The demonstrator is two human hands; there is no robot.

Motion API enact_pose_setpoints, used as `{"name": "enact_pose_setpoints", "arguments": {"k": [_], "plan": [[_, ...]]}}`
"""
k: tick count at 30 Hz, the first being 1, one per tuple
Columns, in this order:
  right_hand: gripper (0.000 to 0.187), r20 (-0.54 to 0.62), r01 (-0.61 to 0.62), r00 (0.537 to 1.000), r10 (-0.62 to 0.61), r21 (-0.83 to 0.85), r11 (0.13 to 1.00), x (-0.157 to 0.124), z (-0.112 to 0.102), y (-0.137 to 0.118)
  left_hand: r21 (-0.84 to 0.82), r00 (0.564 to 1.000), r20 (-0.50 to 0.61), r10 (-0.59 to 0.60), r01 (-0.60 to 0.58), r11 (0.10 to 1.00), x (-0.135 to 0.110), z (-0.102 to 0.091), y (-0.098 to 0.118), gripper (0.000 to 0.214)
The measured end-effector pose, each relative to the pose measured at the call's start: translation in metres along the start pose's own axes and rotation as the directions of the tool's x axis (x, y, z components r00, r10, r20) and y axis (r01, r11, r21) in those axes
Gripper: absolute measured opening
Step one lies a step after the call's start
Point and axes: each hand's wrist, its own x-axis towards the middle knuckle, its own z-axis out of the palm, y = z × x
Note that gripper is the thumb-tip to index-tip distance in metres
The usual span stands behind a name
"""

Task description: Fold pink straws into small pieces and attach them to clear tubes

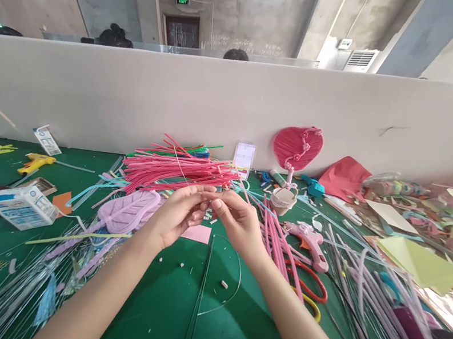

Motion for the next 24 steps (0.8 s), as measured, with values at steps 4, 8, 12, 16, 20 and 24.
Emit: {"name": "enact_pose_setpoints", "arguments": {"k": [4,8,12,16,20,24], "plan": [[0.033,0.047,0.004,0.999,-0.004,0.01,1.0,-0.001,-0.001,-0.004,0.131,1.0,-0.017,-0.016,0.018,0.991,0.0,-0.003,0.0,0.033],[0.036,-0.026,-0.062,0.998,0.064,0.08,0.995,0.0,-0.009,-0.013,0.171,1.0,0.006,-0.021,0.019,0.985,0.002,-0.009,0.003,0.037],[0.032,-0.028,-0.081,0.996,0.083,0.086,0.993,0.001,-0.012,-0.012,0.035,0.997,0.072,-0.036,0.034,0.999,0.002,-0.009,0.004,0.029],[0.026,0.08,-0.008,0.997,0.009,-0.011,1.0,0.002,-0.008,-0.004,-0.04,0.989,0.131,-0.069,0.075,0.996,0.002,-0.007,0.002,0.03],[0.033,0.074,0.018,0.997,-0.017,-0.013,1.0,0.002,-0.007,-0.003,0.08,0.992,0.112,-0.059,0.05,0.996,0.003,-0.008,0.001,0.029],[0.033,-0.016,-0.044,0.999,0.045,0.07,0.997,0.002,-0.01,-0.01,0.069,0.997,0.07,-0.036,0.031,0.997,0.004,-0.01,0.003,0.03]]}}
